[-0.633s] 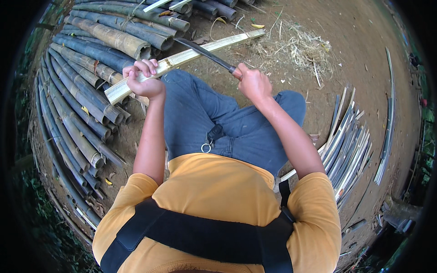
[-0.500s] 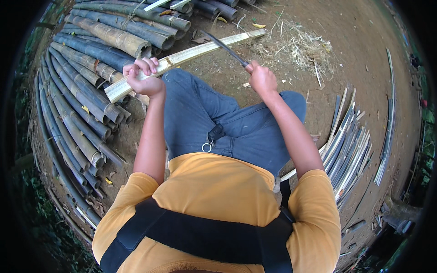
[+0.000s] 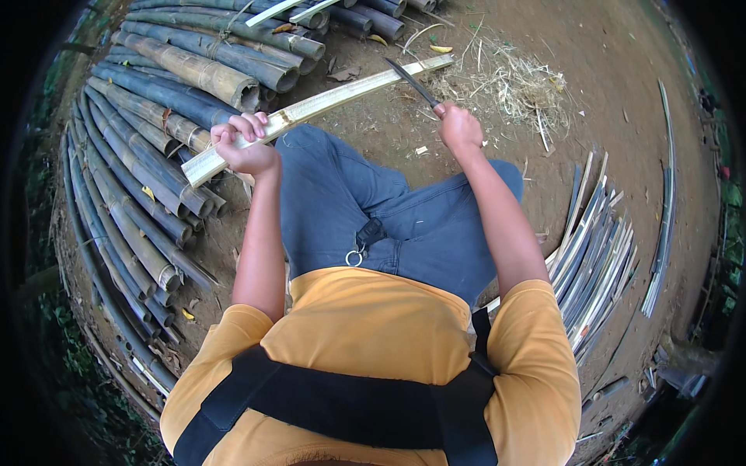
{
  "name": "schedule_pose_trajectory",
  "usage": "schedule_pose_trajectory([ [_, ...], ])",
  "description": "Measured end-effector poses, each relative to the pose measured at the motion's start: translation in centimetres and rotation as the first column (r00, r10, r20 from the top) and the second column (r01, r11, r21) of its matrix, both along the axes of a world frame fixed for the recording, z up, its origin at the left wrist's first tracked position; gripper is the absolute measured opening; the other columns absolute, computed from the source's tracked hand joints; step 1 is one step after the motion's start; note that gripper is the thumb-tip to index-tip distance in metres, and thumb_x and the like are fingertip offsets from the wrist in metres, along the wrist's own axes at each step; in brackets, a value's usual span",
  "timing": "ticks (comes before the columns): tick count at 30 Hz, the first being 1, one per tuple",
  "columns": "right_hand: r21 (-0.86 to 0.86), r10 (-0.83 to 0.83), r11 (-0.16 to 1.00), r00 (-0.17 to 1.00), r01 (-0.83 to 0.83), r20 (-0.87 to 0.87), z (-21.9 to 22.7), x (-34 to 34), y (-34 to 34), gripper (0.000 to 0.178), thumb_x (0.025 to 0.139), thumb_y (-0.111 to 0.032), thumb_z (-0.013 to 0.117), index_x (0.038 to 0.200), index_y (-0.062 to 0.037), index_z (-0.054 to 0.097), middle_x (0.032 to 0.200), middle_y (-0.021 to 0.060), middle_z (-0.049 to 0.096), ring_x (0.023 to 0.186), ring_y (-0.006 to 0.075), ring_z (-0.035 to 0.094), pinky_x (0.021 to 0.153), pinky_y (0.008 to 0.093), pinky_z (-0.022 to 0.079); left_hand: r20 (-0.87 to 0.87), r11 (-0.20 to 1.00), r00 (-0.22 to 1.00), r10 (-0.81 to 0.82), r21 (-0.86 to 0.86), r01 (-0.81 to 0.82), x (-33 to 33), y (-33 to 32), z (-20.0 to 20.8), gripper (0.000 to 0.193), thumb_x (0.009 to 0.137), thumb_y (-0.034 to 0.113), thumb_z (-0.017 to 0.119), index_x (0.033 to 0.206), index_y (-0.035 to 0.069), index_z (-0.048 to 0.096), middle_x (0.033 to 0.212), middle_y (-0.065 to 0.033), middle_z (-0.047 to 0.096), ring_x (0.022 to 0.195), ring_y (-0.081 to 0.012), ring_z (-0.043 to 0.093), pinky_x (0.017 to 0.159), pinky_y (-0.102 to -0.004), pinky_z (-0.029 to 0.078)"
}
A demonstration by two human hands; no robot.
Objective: The person splits a piece of bamboo by hand using a knife, pulling the strips apart to create thinner sections.
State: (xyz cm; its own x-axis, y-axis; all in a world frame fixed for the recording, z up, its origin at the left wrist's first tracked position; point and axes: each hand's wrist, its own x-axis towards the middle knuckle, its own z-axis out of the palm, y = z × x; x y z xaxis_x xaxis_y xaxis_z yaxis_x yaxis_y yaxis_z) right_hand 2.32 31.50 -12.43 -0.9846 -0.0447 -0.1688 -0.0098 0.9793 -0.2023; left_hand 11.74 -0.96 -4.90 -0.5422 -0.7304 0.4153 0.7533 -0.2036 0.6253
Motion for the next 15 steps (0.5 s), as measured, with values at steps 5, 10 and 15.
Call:
schedule_pose_trajectory([
  [5, 0.027, 0.245, 0.968, 0.967, -0.248, 0.065, 2.2, 1.0, -1.7, 0.025, 0.101, -0.031, 0.049, 0.112, -0.0128, 0.064, 0.095, 0.0226, 0.071, 0.092, 0.0396, 0.07, 0.079, 0.0523, 0.054, 0.043, 0.999, 0.999, 0.031, 0.013, -0.032, 0.2, -0.3, -0.1, 0.019, 0.093, 0.021, 0.033, 0.077, 0.012, 0.031, 0.054, -0.0039, 0.032, 0.046, -0.0167, 0.035, 0.055, -0.0364, 0.041],
  [10, -0.029, -0.085, 0.996, 0.996, 0.085, 0.027, -3.7, -1.6, 1.5, 0.027, 0.1, -0.03, 0.051, 0.111, -0.0089, 0.063, 0.099, 0.0234, 0.07, 0.097, 0.0391, 0.069, 0.081, 0.0518, 0.054, 0.027, 1.0, 1.0, -0.013, -0.006, 0.013, 0.0, 0.1, 0.1, 0.018, 0.093, 0.021, 0.033, 0.078, 0.012, 0.03, 0.054, -0.004, 0.032, 0.047, -0.0172, 0.036, 0.057, -0.037, 0.042],
  [15, 0.023, -0.128, 0.992, 0.99, 0.127, 0.051, -3.3, -3.7, 3.0, 0.028, 0.1, -0.03, 0.051, 0.11, -0.0075, 0.064, 0.099, 0.0232, 0.071, 0.097, 0.0398, 0.068, 0.082, 0.0513, 0.054, 0.044, 0.999, 0.999, -0.019, -0.043, 0.021, 0.4, 0.4, 0.5, 0.018, 0.092, 0.023, 0.033, 0.078, 0.012, 0.031, 0.054, -0.0047, 0.032, 0.048, -0.0182, 0.036, 0.059, -0.0383, 0.041],
])
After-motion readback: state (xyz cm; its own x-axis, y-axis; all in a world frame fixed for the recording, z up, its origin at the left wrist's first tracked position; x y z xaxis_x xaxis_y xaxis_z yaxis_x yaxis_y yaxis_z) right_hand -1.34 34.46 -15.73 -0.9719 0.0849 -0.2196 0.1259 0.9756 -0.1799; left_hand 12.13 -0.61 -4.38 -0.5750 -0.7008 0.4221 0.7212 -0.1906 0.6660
